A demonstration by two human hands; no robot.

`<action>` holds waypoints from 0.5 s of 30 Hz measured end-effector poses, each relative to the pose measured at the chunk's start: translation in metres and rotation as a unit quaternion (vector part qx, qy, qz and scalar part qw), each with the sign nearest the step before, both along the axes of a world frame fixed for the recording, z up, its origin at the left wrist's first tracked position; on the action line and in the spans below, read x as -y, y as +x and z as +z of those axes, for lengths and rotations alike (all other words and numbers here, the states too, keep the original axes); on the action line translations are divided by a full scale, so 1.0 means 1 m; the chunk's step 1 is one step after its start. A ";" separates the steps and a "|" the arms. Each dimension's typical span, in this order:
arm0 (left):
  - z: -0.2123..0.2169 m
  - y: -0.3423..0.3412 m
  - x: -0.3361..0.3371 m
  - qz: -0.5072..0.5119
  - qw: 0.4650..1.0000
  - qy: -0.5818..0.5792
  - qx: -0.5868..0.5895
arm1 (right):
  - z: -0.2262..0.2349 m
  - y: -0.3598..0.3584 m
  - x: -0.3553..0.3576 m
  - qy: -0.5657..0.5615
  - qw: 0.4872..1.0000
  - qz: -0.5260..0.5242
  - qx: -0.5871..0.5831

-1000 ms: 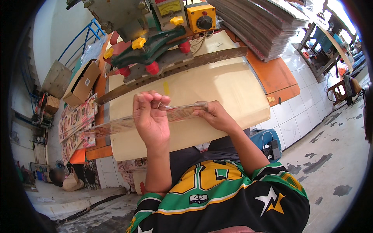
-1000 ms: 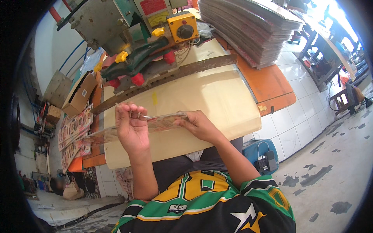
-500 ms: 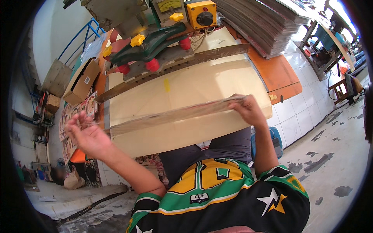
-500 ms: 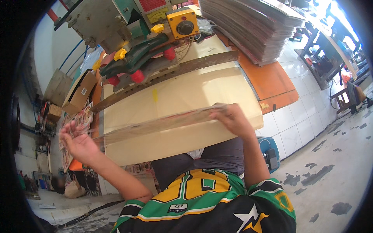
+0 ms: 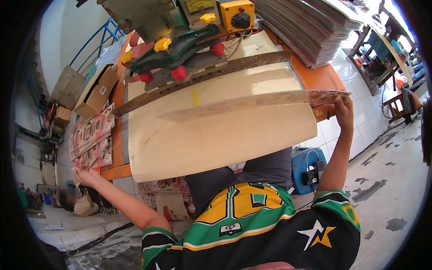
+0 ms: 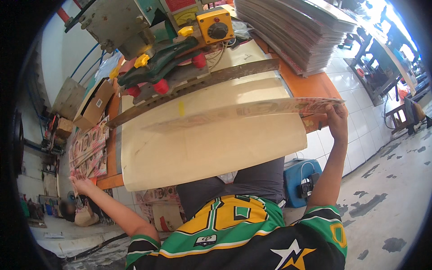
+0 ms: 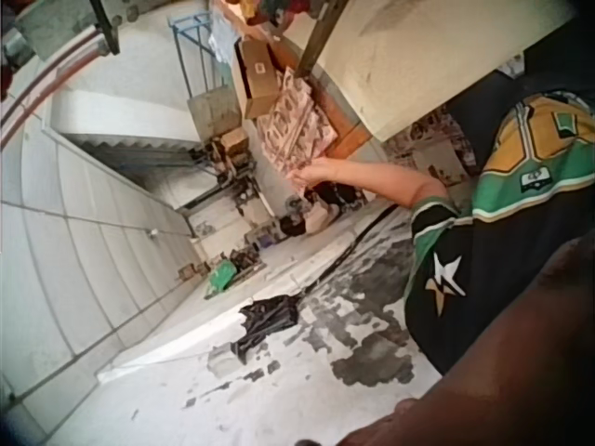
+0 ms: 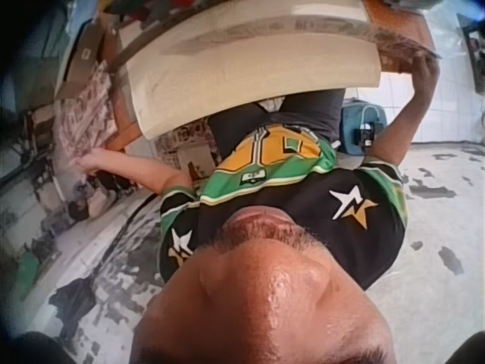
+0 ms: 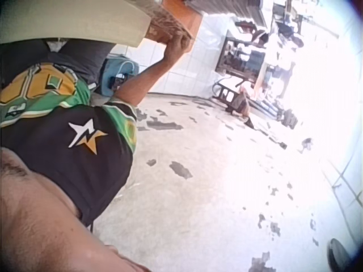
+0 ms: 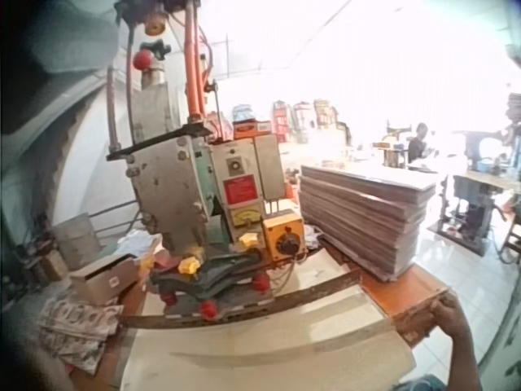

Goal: The person prepares plastic product labels by hand, aligning them one by one under a yellow guide bar on a work surface and then folding them into a stack.

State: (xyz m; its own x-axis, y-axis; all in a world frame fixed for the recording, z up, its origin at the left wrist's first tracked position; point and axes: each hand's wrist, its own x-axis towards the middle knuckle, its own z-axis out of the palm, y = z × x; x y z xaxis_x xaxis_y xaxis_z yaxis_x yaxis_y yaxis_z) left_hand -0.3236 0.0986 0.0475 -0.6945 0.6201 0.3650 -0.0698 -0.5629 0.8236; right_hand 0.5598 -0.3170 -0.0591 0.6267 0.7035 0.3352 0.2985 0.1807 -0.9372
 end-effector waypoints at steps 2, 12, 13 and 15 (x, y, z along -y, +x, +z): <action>-0.021 0.013 0.003 -0.016 0.997 -0.068 -0.028 | -0.007 0.004 0.000 0.024 1.000 -0.003 -0.008; -0.071 0.132 0.052 -0.055 0.913 -0.195 -0.353 | 0.000 0.005 -0.024 0.080 0.991 -0.036 -0.103; -0.067 0.145 0.058 -0.046 0.894 -0.185 -0.406 | 0.002 0.003 -0.029 0.072 0.992 -0.044 -0.095; -0.055 0.168 0.069 -0.029 0.846 -0.162 -0.507 | 0.013 -0.005 -0.037 0.053 0.994 -0.062 -0.078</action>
State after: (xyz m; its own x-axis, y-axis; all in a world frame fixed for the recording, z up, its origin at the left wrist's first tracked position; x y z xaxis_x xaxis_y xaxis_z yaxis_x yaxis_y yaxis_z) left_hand -0.1551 0.0293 -0.0074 -0.0918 0.8240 0.5591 0.7450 -0.3158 0.5876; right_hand 0.5550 -0.2798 -0.0459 0.7570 0.5828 0.2956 0.1773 0.2521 -0.9513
